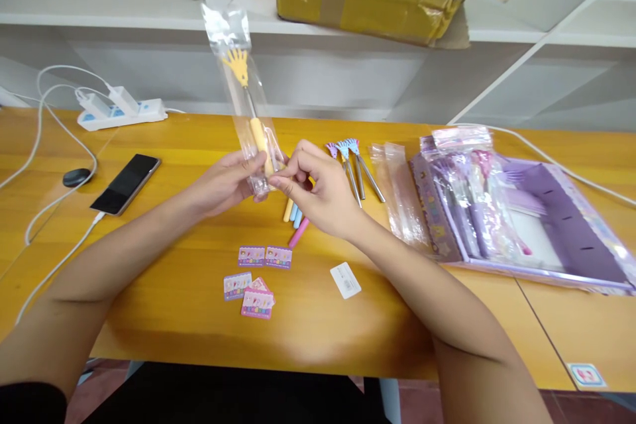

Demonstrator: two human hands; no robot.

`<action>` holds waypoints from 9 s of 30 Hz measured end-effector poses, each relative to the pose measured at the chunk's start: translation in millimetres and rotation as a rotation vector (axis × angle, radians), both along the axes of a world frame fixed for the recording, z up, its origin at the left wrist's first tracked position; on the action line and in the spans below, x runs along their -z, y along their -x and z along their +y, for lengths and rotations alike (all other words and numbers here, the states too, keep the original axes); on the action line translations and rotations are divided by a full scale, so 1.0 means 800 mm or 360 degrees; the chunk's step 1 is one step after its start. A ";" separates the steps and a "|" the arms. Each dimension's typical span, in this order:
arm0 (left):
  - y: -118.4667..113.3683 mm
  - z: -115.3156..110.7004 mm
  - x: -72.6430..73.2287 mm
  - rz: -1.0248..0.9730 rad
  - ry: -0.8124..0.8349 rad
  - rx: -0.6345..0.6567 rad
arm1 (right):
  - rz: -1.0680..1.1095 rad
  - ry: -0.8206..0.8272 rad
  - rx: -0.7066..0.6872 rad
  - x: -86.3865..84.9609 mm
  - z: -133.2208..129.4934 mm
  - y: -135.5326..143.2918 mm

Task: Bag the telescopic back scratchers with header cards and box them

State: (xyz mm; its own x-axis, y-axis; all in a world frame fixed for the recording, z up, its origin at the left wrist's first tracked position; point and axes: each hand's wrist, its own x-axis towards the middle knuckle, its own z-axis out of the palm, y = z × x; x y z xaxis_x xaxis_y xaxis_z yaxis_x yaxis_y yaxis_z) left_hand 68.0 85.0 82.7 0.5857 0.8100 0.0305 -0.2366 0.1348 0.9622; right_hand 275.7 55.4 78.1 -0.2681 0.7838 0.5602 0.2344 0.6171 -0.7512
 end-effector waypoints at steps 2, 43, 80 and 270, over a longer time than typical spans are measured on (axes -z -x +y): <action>0.001 0.001 0.000 0.0049 -0.0108 0.0027 | -0.0026 0.0036 0.0058 0.000 0.001 0.000; 0.030 0.035 -0.003 0.0241 -0.0216 0.0019 | -0.0101 0.0822 -0.0830 0.007 0.003 0.001; 0.024 0.068 0.028 0.0325 -0.0182 -0.0601 | -0.1709 0.0319 -0.0199 0.000 -0.043 -0.005; 0.000 0.019 0.032 0.0354 -0.1009 -0.0296 | -0.0398 -0.0158 0.0118 0.004 0.014 -0.029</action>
